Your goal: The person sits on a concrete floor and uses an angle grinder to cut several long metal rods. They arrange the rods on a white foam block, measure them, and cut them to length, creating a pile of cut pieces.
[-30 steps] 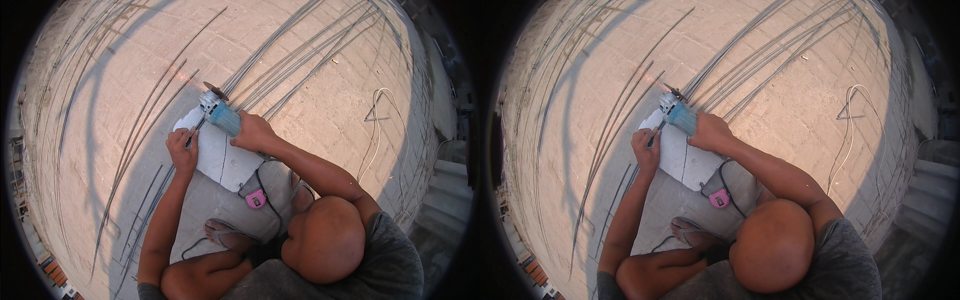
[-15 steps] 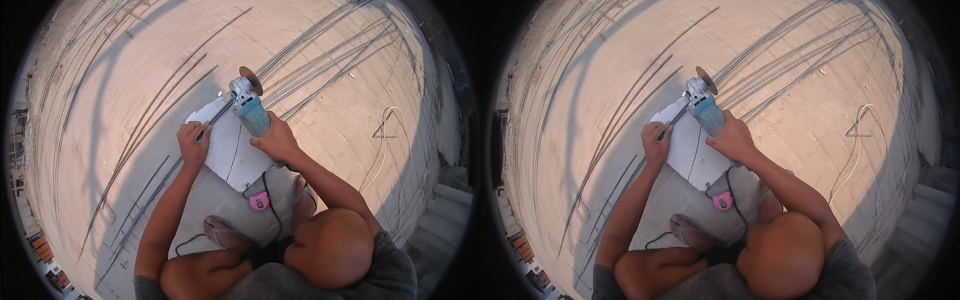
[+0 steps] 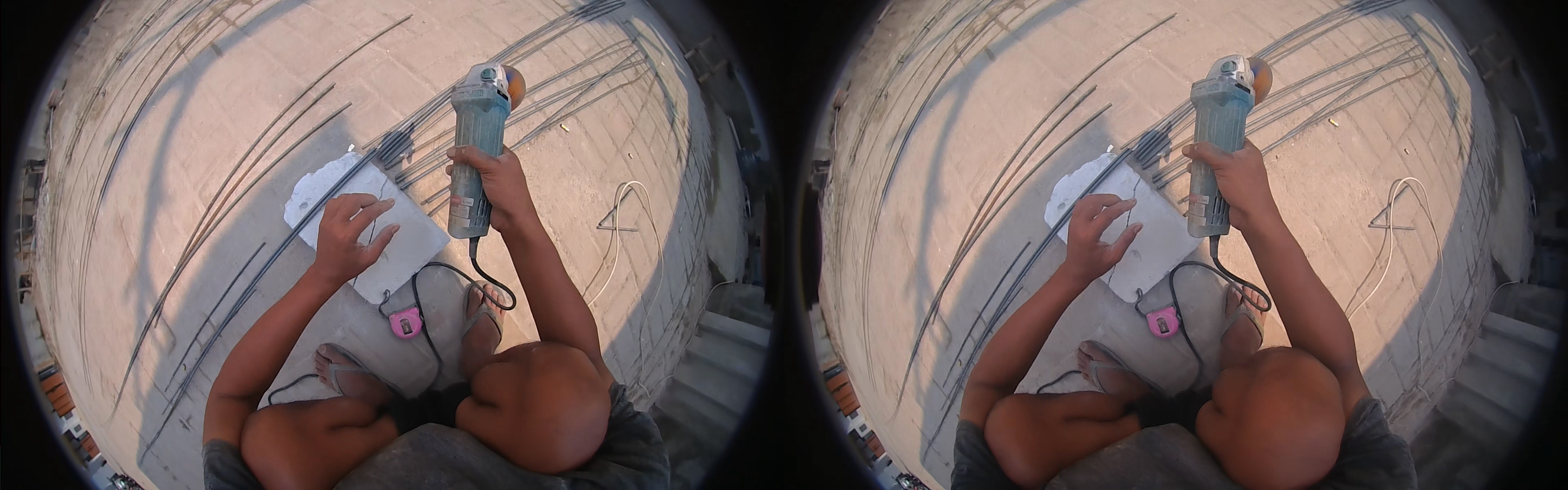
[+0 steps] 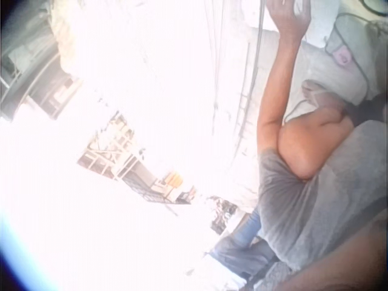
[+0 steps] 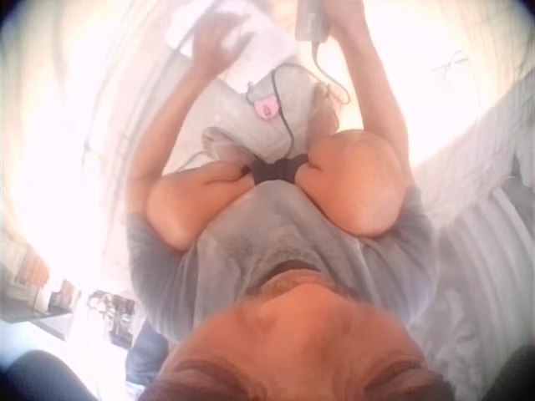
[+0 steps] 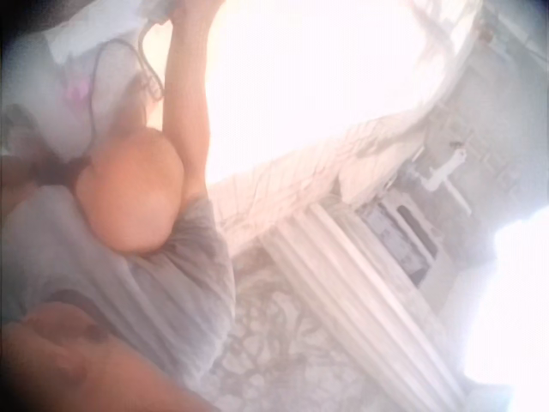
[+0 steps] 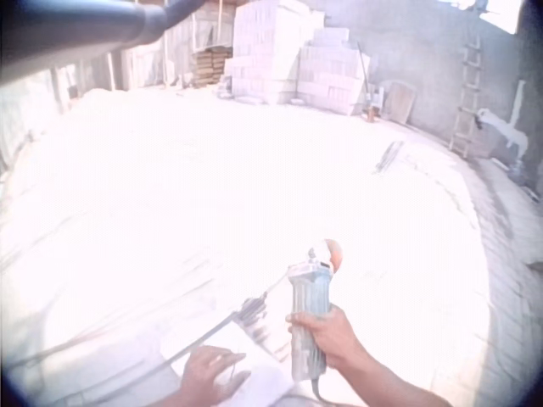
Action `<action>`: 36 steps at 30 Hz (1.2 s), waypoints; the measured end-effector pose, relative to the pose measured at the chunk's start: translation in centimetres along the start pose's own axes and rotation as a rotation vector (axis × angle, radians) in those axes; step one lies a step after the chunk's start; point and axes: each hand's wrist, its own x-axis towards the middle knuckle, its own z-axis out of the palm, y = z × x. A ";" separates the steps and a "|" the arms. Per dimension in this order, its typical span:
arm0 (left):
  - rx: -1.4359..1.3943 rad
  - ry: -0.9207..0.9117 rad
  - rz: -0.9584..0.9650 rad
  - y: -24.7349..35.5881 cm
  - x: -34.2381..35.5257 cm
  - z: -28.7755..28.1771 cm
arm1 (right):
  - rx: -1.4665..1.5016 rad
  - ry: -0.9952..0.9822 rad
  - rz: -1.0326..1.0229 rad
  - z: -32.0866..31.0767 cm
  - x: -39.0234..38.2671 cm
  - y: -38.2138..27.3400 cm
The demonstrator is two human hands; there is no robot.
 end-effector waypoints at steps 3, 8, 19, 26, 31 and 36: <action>-0.148 -0.032 0.136 4.9 3.3 1.2 | 0.165 0.035 0.094 -1.0 0.7 -0.3; -0.094 -0.080 0.349 6.3 4.6 1.9 | 0.246 0.007 0.200 -1.5 0.2 1.0; -0.081 -0.145 0.443 6.3 4.0 2.2 | 0.323 0.003 0.244 -2.0 -0.5 2.3; -0.348 -0.314 0.256 7.3 5.0 3.3 | 0.127 0.019 0.098 -3.1 -1.6 2.6; -0.301 -0.328 0.192 8.2 4.8 2.9 | 0.176 -0.031 0.153 -3.3 -2.2 1.4; -0.233 -0.351 0.173 8.6 4.6 3.1 | 0.156 -0.003 0.109 -3.1 -2.5 1.4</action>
